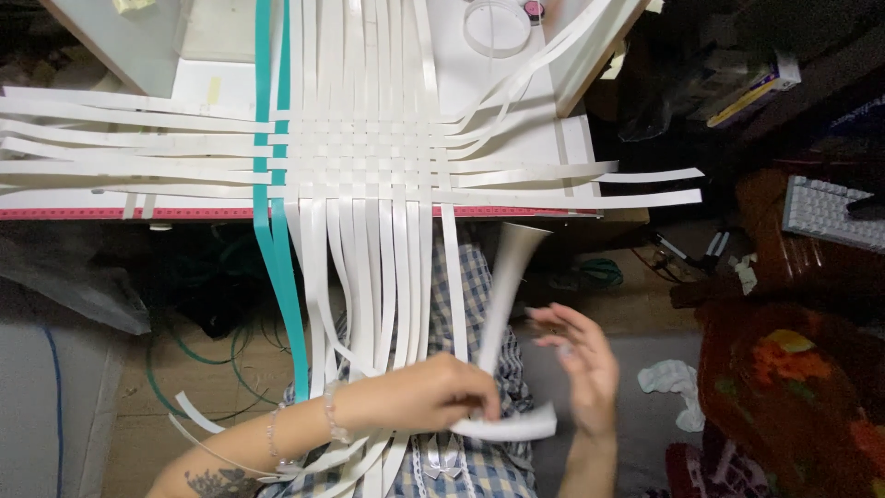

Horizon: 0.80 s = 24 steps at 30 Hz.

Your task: The person weaves white and teal plastic straps on a white board using both hands. They interlace the straps in an over-under pattern, periodically pressing down to tighten the weave and adjusting the strap positions.

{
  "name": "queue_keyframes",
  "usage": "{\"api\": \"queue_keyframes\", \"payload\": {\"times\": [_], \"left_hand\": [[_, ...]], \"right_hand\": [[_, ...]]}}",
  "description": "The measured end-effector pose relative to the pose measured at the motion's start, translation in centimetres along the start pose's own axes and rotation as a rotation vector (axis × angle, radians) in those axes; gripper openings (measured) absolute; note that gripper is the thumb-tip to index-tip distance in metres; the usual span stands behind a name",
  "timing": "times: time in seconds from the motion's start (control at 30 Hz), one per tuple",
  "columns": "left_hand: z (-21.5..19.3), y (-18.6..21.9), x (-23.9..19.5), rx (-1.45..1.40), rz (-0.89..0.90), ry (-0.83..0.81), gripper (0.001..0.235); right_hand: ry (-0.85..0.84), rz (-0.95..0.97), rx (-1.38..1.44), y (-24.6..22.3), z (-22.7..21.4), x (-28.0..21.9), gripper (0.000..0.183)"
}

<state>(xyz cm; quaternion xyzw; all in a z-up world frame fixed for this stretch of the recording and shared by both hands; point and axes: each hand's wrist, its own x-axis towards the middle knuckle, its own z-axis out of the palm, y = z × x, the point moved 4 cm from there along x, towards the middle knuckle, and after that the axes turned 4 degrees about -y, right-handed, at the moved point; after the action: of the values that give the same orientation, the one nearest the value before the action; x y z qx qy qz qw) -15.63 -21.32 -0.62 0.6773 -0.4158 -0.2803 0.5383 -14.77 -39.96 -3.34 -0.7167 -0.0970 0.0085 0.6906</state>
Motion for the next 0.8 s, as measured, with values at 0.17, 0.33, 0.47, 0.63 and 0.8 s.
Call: {"api": "queue_keyframes", "payload": {"times": [0.17, 0.33, 0.47, 0.63, 0.8], "left_hand": [[0.9, -0.3, 1.2, -0.046, -0.04, -0.178, 0.025], [-1.2, 2.4, 0.8, 0.026, 0.122, -0.192, 0.022], [-5.7, 3.4, 1.7, 0.273, 0.164, -0.043, 0.036], [-9.4, -3.6, 3.2, 1.17, 0.055, -0.014, 0.051], [-10.8, -7.2, 1.2, 1.249, 0.025, -0.111, 0.049]], "right_hand": [[-0.211, -0.032, 0.179, -1.0, 4.3, 1.1, 0.039], [0.405, 0.194, 0.143, 3.3, 0.6, 0.5, 0.027], [0.559, 0.296, 0.181, 5.1, -1.6, 0.4, 0.034], [0.407, 0.354, 0.175, 5.9, 0.4, 0.6, 0.032], [0.331, 0.391, 0.185, 6.2, 0.5, 0.8, 0.031]]}}
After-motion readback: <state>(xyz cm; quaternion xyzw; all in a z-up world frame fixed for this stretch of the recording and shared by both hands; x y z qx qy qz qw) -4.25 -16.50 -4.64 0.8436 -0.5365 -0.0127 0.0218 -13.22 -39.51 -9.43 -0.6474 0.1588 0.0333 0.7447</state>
